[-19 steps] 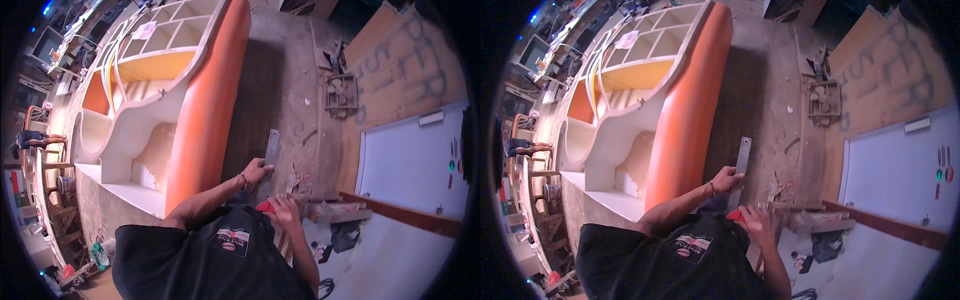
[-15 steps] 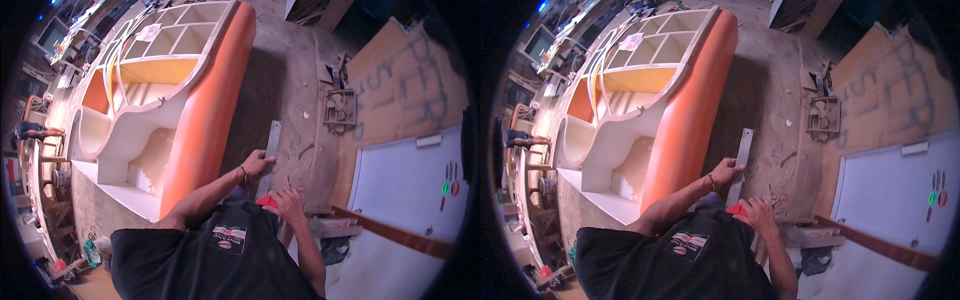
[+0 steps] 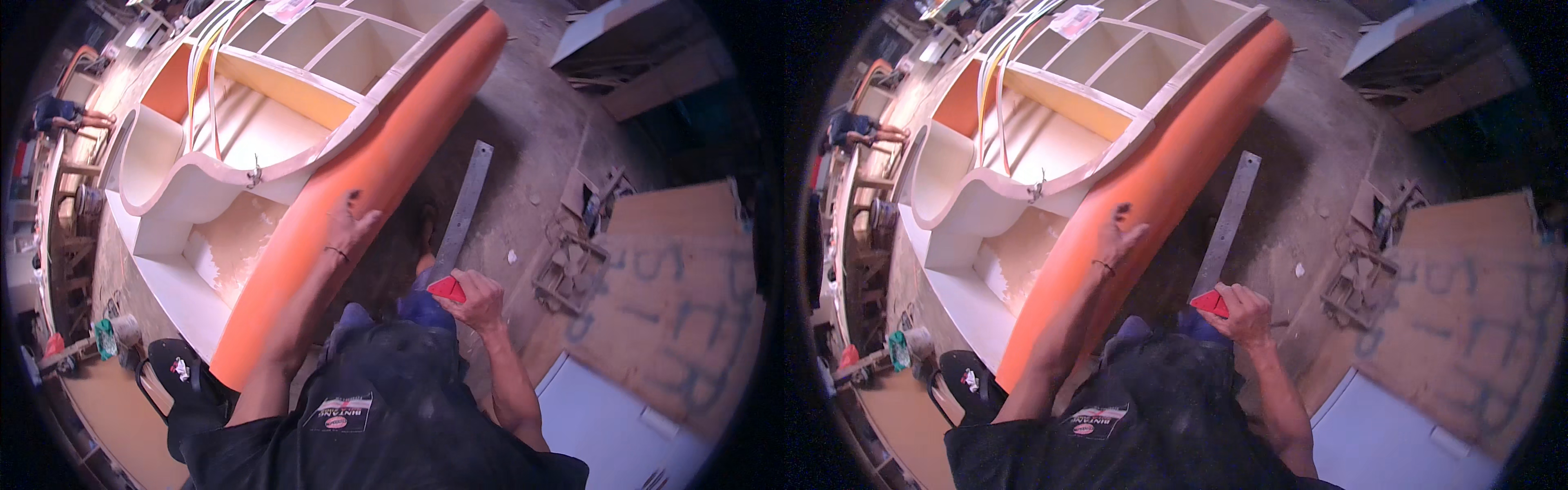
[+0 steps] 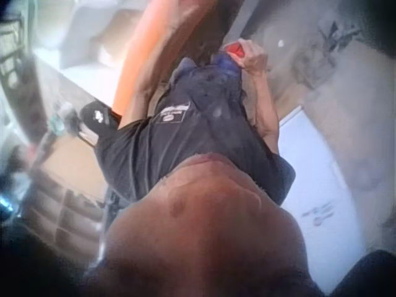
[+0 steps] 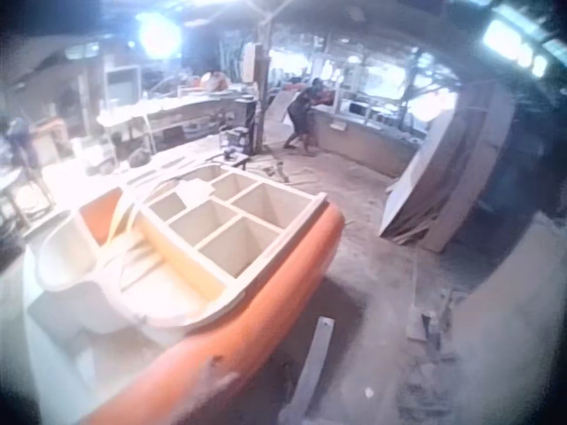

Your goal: The person constructs a curved wooden furniture piece, using a metal square to mark or check the alignment of the internal supports and edges.

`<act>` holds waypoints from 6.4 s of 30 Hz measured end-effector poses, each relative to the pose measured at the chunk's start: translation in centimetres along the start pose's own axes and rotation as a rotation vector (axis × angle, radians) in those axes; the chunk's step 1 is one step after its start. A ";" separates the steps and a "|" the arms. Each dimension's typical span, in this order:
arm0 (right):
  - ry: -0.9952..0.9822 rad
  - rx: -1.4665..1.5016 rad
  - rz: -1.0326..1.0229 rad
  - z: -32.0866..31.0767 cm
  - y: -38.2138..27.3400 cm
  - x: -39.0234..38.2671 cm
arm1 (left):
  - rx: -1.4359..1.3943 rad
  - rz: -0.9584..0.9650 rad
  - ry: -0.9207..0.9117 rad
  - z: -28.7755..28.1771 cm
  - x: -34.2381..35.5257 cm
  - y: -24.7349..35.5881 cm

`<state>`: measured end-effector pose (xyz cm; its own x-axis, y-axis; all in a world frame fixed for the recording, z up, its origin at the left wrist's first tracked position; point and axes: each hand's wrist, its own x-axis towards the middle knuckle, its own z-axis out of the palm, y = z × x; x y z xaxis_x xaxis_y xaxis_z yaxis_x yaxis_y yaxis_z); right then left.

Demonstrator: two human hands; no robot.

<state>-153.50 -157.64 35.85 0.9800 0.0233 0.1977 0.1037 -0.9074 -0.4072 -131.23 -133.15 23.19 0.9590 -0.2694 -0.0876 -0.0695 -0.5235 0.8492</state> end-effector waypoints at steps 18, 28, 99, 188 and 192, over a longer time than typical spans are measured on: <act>-0.237 0.231 0.297 2.2 30.1 22.9 | 0.755 0.100 0.193 3.1 23.4 -8.0; -0.237 0.361 0.055 4.7 27.5 29.8 | 0.715 -0.047 0.331 6.1 26.2 -4.9; -0.365 0.296 -0.357 22.7 23.5 44.8 | 0.702 -0.229 0.249 3.3 23.8 -7.6; -0.225 0.236 -0.199 25.4 18.6 43.0 | 0.628 -0.169 0.230 2.4 23.4 -7.3; -0.229 0.232 -0.197 23.8 17.7 40.7 | 0.515 -0.196 0.217 2.1 23.4 -7.0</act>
<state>-107.73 -162.80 15.50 0.9474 0.3046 0.0984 0.3036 -0.7575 -0.5779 -108.90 -137.48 14.10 0.9979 0.0152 -0.0631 0.0427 -0.8862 0.4613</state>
